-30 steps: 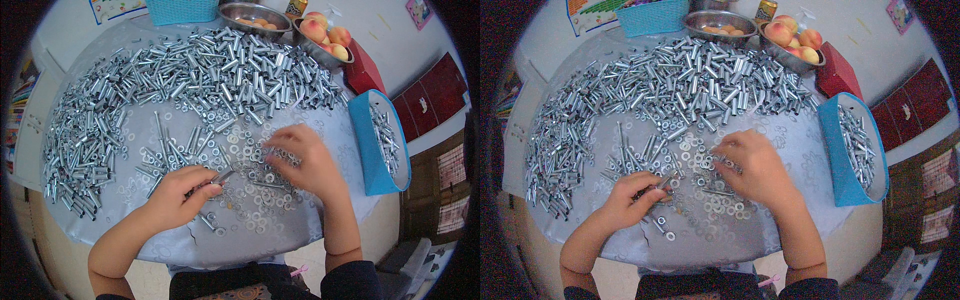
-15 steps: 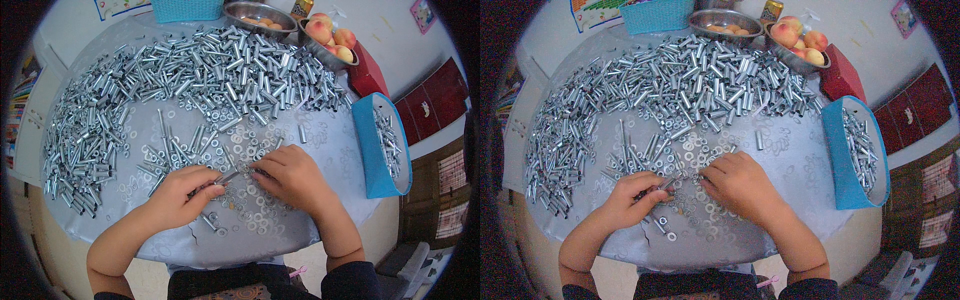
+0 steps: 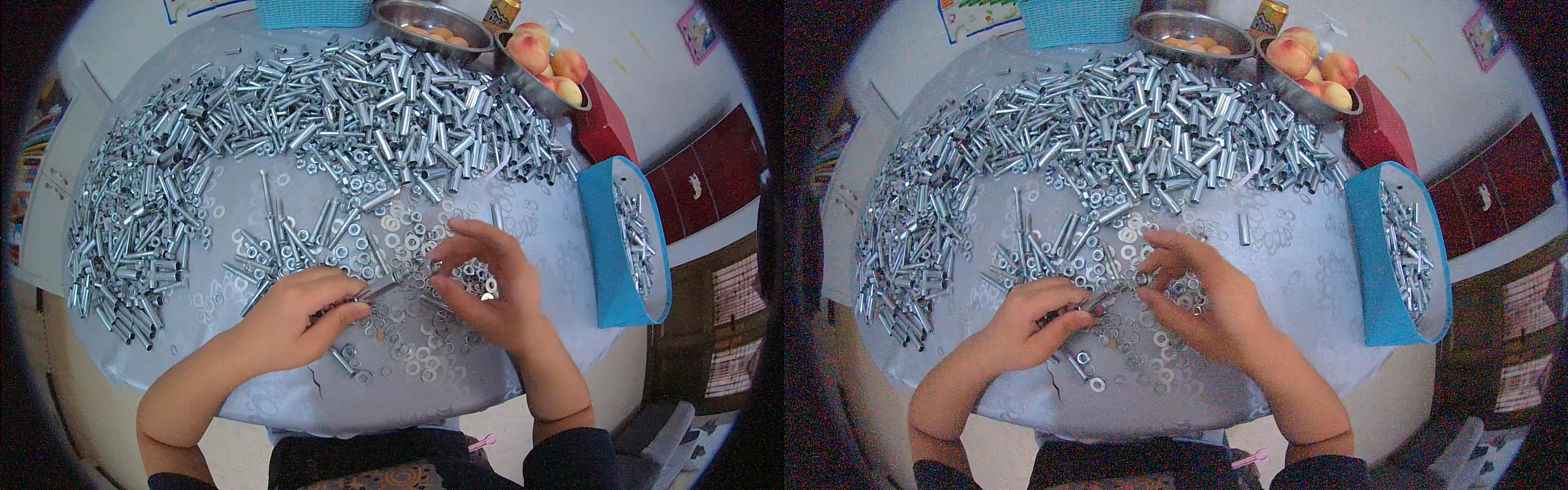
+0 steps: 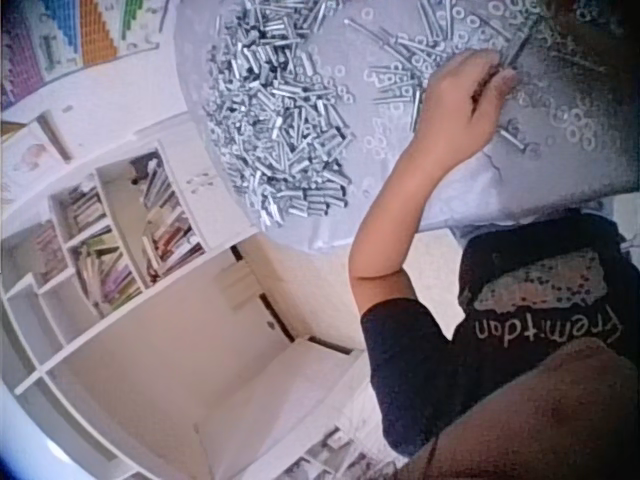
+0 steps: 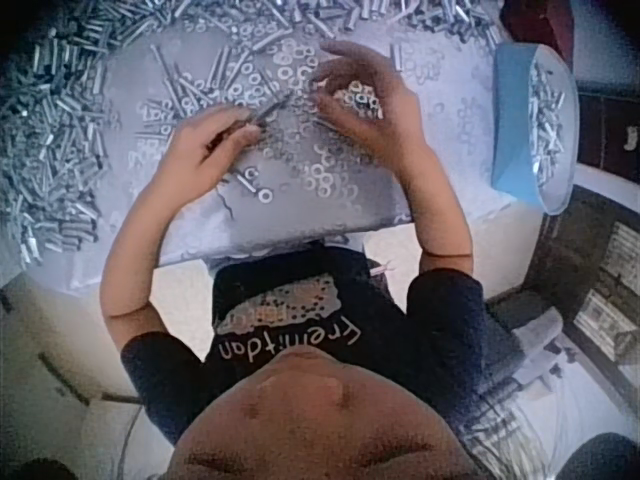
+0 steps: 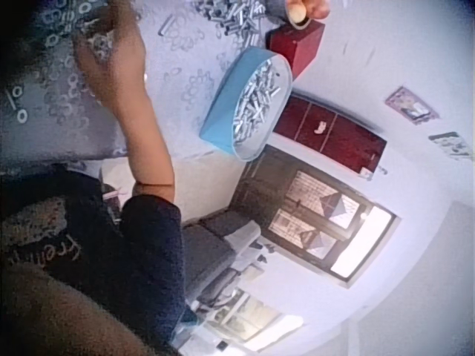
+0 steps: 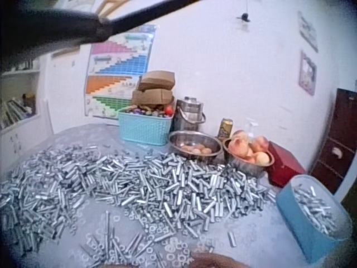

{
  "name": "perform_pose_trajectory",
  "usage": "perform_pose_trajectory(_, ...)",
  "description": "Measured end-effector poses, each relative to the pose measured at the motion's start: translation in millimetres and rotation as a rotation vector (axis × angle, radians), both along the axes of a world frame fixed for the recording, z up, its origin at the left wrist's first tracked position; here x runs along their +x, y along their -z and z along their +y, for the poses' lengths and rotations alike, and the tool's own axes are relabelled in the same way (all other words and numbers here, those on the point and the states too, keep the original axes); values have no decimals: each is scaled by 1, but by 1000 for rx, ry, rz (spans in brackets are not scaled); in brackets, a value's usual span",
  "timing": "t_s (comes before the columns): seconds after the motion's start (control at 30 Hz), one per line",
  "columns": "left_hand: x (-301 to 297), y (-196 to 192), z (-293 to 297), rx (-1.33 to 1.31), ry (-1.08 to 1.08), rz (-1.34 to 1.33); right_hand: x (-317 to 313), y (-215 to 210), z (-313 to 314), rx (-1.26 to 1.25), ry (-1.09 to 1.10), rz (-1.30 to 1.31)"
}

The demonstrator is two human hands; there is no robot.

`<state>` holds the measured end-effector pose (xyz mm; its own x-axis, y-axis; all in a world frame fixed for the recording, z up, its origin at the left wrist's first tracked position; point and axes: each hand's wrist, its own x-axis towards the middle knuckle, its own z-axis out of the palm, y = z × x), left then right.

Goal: The person assembles metal fasteners by hand, picking up bolts and threading washers and nuts onto them. The person works over a table covered with a large pile of loose hardware, repeatedly picking up individual bolts and adding components to create assembled units.

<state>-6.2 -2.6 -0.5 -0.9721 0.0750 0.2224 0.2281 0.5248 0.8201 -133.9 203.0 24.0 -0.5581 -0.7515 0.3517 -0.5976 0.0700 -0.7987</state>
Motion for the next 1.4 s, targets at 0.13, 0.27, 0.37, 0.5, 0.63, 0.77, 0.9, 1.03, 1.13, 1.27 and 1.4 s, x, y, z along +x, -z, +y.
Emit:
perform_pose_trajectory(0.13,0,-2,0,6,5,-44,1,-7,-3,85,-38,123)
perform_pose_trajectory(0.27,0,-2,0,-6,7,-37,1,-7,-3,81,-2,134)
perform_pose_trajectory(0.37,-1,-3,0,-4,9,-57,0,-6,-1,95,-10,149)
perform_pose_trajectory(0.5,-1,-2,-2,-13,24,-53,-1,-6,-3,71,-32,153)
perform_pose_trajectory(0.63,0,-2,-1,-5,12,-68,-3,-6,-2,120,24,150)
perform_pose_trajectory(0.77,-1,-4,-1,3,18,-74,-4,-6,-1,111,-53,162)
perform_pose_trajectory(0.9,-1,-1,-2,-17,32,-44,1,-9,-4,78,-65,150)
perform_pose_trajectory(1.03,-1,-4,-2,-41,51,-44,-1,-6,-3,62,-86,169)
perform_pose_trajectory(1.13,-1,2,-1,-13,30,27,-1,-7,-5,67,-92,213)
perform_pose_trajectory(1.27,-1,3,-2,-34,40,19,-1,-5,-4,100,-123,177)
perform_pose_trajectory(1.4,-1,1,-2,-39,53,-6,-2,-3,-3,86,-148,198)
